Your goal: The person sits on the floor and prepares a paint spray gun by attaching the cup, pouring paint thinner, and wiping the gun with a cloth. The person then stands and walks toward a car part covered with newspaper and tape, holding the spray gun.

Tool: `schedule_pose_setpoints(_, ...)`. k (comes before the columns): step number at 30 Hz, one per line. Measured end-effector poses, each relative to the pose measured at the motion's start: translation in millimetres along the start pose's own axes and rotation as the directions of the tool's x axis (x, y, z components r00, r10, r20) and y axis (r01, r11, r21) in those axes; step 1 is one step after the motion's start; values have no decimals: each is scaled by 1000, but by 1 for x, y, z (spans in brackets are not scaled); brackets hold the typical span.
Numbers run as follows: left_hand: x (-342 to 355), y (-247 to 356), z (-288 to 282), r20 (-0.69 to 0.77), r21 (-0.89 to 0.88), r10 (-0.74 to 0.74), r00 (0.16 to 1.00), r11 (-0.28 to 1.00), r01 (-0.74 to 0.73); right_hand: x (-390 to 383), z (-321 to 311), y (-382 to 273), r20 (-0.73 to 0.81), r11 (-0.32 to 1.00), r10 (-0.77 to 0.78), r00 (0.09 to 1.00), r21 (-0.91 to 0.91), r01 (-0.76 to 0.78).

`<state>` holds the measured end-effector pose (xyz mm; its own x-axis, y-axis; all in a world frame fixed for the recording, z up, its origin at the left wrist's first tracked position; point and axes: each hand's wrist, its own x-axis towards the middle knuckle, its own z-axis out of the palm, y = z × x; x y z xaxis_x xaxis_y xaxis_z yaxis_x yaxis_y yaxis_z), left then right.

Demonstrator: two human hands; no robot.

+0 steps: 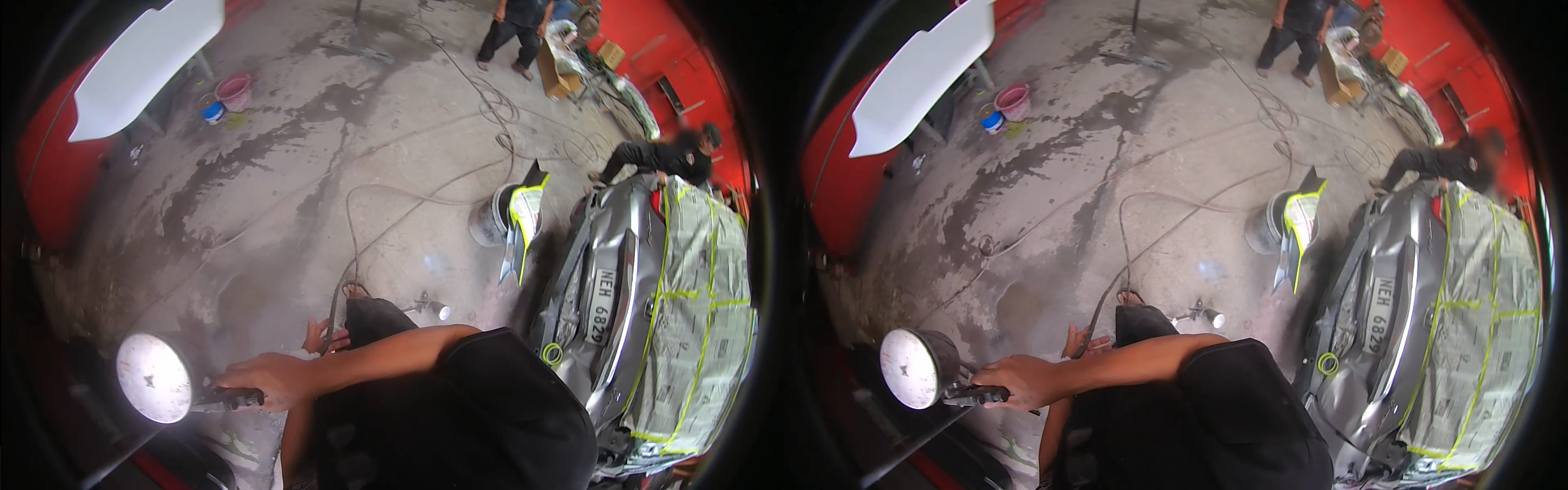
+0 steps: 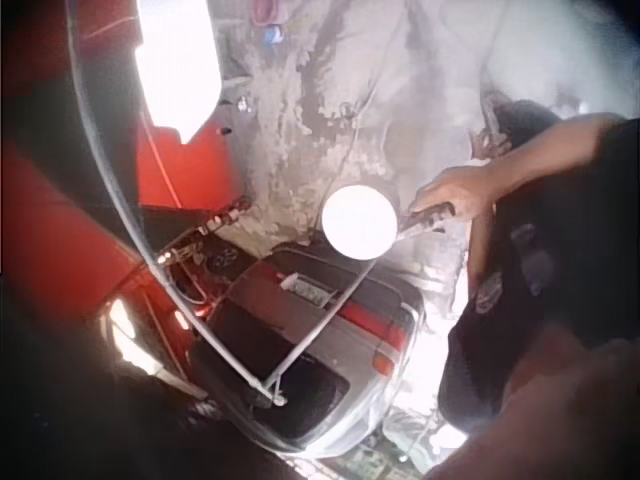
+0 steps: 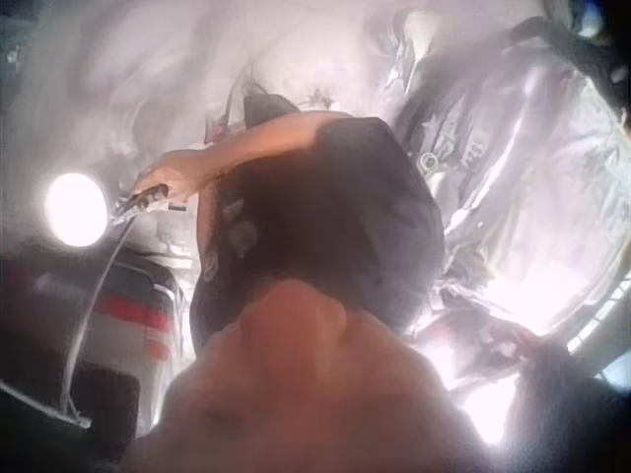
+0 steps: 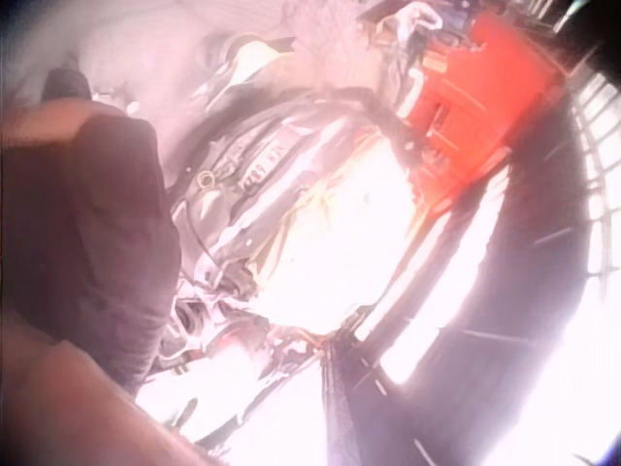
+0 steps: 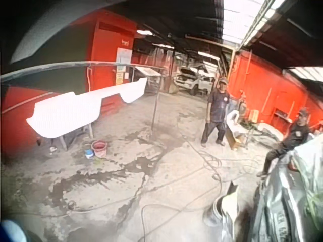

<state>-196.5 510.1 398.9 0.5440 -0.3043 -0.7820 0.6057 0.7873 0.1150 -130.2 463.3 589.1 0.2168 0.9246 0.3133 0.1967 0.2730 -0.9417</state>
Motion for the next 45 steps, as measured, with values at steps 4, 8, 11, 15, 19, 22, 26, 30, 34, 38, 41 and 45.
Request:
schedule_pose_setpoints(4, 43, 17, 23, 75, -38, -56, 996, 998, 59, 0, -13, -22, -287, 995, -16, 958, 87, 42)
schedule_pose_setpoints(8, 93, 43, -13, -56, -358, -236, 970, 912, 201, -7, -44, -35, -285, 971, 90, 954, 238, -20)
schedule_pose_setpoints(11, 120, 82, -67, -161, -420, -81, 984, 908, 7, -10, -60, -43, -442, 974, -1, 897, 204, 102)
schedule_pose_setpoints(15, 90, 169, -131, -91, -481, 192, 977, 851, -212, -6, -75, -44, -541, 983, -37, 840, 130, 127)
schedule_pose_setpoints(19, -3, 238, -146, -251, -317, 562, 788, 722, -615, 9, -81, -33, -595, 981, -5, 804, 155, 121)
schedule_pose_setpoints(22, -86, 271, -160, -304, -179, 754, 582, 555, -812, 22, -79, -41, -553, 917, -2, 833, 332, 222)
schedule_pose_setpoints(26, -140, 283, -168, -330, -58, 841, 429, 436, -898, 36, -61, -53, -471, 835, 6, 882, 487, 254)
schedule_pose_setpoints(30, -173, 261, -191, -382, 34, 847, 369, 412, -910, 53, -29, -44, -574, 856, -61, 817, 390, 338)
schedule_pose_setpoints(34, -166, 218, -216, -434, 74, 789, 435, 512, -856, 57, -23, -53, -521, 851, 155, 840, 501, 154)
schedule_pose_setpoints(38, -100, 161, -214, -453, 86, 665, 594, 695, -713, 58, -17, -40, -723, 898, 155, 673, 387, 209)
schedule_pose_setpoints(41, -59, 121, -202, -474, 110, 556, 683, 806, -581, 41, -24, -51, -675, 868, 358, 645, 495, 37)
schedule_pose_setpoints(45, -39, 91, -181, -527, 124, 466, 711, 869, -479, 18, -27, -59, -637, 833, 415, 650, 553, 10)
